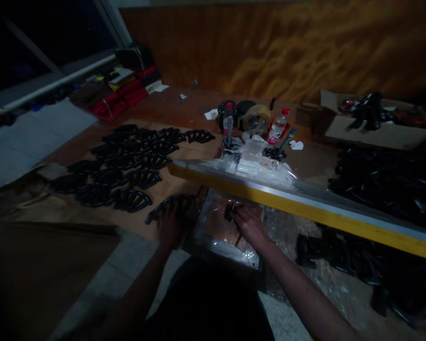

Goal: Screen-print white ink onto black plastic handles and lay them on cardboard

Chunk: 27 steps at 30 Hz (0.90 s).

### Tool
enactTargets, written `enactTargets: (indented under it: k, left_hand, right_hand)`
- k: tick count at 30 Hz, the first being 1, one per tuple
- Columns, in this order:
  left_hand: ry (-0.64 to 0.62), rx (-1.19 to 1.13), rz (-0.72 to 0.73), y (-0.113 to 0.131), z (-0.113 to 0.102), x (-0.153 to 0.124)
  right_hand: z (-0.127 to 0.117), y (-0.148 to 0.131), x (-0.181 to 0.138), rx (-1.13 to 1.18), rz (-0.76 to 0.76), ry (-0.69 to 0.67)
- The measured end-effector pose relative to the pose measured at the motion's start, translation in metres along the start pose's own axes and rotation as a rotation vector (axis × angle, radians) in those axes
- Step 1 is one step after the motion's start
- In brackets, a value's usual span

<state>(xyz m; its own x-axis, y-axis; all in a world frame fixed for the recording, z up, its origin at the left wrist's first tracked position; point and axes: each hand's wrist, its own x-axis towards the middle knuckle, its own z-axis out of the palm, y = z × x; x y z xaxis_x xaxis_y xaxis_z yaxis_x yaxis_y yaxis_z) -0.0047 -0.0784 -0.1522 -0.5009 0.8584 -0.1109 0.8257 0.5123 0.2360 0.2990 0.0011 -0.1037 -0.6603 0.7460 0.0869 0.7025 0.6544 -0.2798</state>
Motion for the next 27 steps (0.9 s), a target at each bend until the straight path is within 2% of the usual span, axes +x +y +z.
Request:
enactTargets:
  k: [5,8,12,17,22,27]
  left_hand:
    - [0.003,-0.026,-0.081,0.003,0.007,0.012]
    - [-0.009,0.011,-0.057,-0.001,0.004,0.016]
    - [-0.003,0.094,0.049,-0.009,-0.008,0.016]
    - [0.072,0.097,0.133,-0.018,-0.035,0.026]
    - [0.068,0.067,0.239,-0.017,-0.063,0.056]
    - [0.085,0.044,0.354,-0.016,-0.073,0.099]
  right_hand:
    - [-0.013,-0.003,0.006,-0.034,0.043,-0.099]
    - [-0.019,-0.014,0.016,-0.091,0.06,-0.125]
    - [-0.014,-0.041,0.039,-0.005,0.009,-0.142]
    - [0.001,-0.09,0.086,0.255,-0.021,-0.263]
    - [0.012,-0.128,0.136,0.394,-0.049,-0.199]
    - [0.014,-0.138,0.168,0.396,0.036,-0.07]
